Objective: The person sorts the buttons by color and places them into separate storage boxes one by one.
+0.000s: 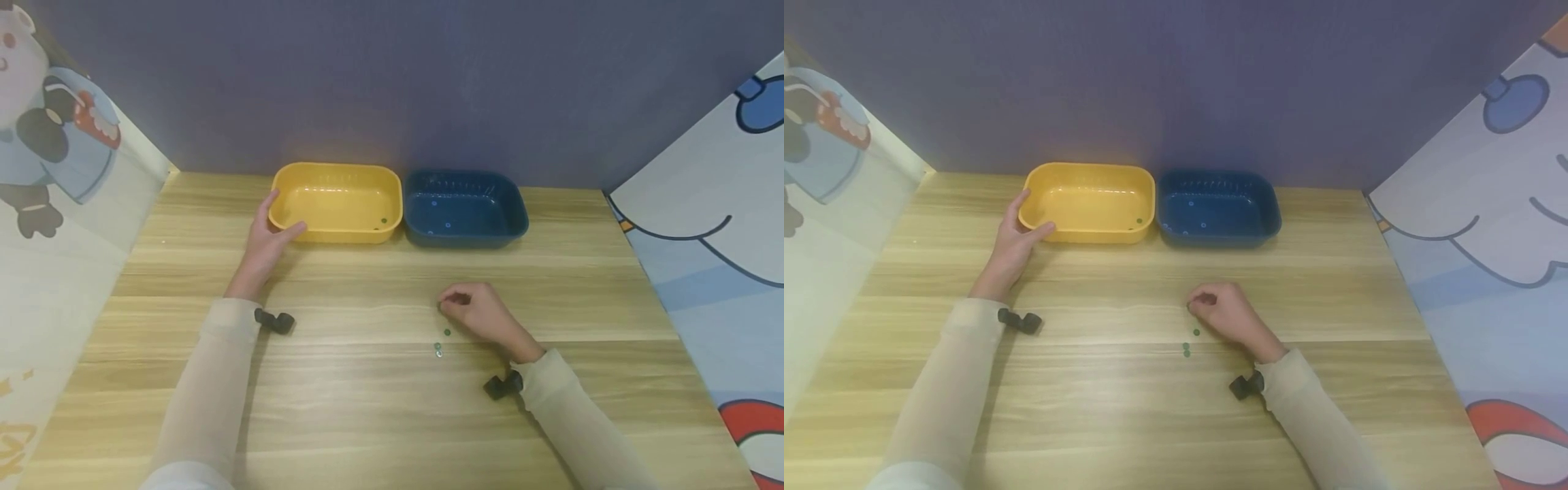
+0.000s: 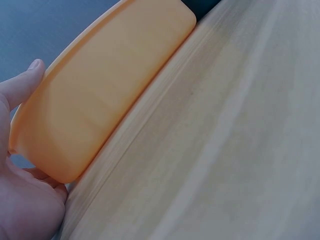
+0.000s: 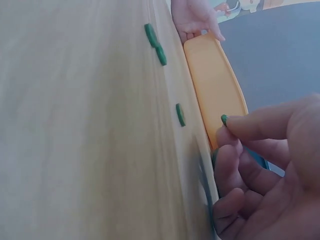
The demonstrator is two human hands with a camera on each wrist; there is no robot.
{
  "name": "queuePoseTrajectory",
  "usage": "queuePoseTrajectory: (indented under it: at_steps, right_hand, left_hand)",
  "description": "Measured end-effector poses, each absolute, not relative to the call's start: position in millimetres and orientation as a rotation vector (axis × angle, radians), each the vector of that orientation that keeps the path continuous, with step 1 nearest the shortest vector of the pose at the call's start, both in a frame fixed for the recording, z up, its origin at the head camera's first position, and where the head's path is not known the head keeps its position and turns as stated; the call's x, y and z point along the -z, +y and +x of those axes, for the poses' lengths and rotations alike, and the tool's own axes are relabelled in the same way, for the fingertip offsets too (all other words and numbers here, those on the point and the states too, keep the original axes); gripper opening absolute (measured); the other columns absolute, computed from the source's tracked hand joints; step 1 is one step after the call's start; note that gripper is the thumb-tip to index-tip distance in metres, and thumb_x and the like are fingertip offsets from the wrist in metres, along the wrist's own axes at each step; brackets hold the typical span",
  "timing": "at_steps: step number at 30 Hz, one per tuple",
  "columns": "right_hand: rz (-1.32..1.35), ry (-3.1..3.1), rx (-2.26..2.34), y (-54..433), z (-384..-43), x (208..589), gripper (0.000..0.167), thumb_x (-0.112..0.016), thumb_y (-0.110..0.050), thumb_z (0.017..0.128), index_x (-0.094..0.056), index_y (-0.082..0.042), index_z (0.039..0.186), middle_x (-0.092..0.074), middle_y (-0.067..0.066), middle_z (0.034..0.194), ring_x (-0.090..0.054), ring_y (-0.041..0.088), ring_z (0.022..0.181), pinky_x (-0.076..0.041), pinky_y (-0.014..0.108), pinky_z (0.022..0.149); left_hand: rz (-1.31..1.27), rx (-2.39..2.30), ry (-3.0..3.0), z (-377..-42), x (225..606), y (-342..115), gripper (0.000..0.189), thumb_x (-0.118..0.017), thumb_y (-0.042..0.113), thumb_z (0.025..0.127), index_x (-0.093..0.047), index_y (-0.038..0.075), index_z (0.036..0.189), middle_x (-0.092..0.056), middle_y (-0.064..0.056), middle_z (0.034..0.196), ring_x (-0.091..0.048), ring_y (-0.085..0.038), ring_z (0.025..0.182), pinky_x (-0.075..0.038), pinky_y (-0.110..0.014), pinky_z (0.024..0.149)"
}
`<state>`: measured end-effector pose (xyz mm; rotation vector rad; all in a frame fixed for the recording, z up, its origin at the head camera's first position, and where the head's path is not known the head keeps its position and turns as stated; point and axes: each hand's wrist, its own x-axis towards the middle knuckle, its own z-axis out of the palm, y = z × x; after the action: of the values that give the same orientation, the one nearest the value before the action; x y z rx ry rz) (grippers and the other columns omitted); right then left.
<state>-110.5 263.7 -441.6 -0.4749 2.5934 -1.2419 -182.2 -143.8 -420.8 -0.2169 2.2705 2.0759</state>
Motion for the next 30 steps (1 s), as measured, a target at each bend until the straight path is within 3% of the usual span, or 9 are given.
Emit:
queuePoseTrajectory:
  at_steps: [10, 21, 30]
  right_hand:
    - [-0.476, 2.549, 1.370, 256, -120, 435, 0.009, -0.075, -0.007, 0.089, -0.077, -0.006, 0.098, -0.074, 0.002, 0.093, -0.067, 0.020, 0.088, -0.056, 0.033, 0.081]
    - [-0.311, 2.409, 1.509, 248, -127, 431, 0.012, -0.077, -0.011, 0.089, -0.075, -0.005, 0.099, -0.073, 0.007, 0.091, -0.066, 0.028, 0.081, -0.057, 0.032, 0.068]
    - [-0.298, 2.320, 1.645, 240, -131, 426, 0.015, -0.075, -0.012, 0.090, -0.074, -0.004, 0.102, -0.074, 0.011, 0.094, -0.064, 0.035, 0.083, -0.057, 0.031, 0.071]
  left_hand:
    - [-0.211, -2.069, 2.282, -179, 417, -142, 0.095, -0.076, 0.012, 0.090, -0.017, 0.027, 0.162, -0.002, -0.006, 0.169, -0.017, -0.030, 0.152, -0.024, -0.044, 0.121]
    - [-0.204, -2.065, 2.286, -178, 417, -142, 0.095, -0.076, 0.014, 0.090, -0.017, 0.024, 0.163, -0.002, -0.006, 0.169, -0.017, -0.032, 0.151, -0.026, -0.045, 0.120]
    - [-0.201, -2.058, 2.296, -177, 416, -142, 0.095, -0.076, 0.014, 0.090, -0.016, 0.024, 0.163, -0.002, -0.007, 0.169, -0.018, -0.032, 0.151, -0.025, -0.045, 0.120]
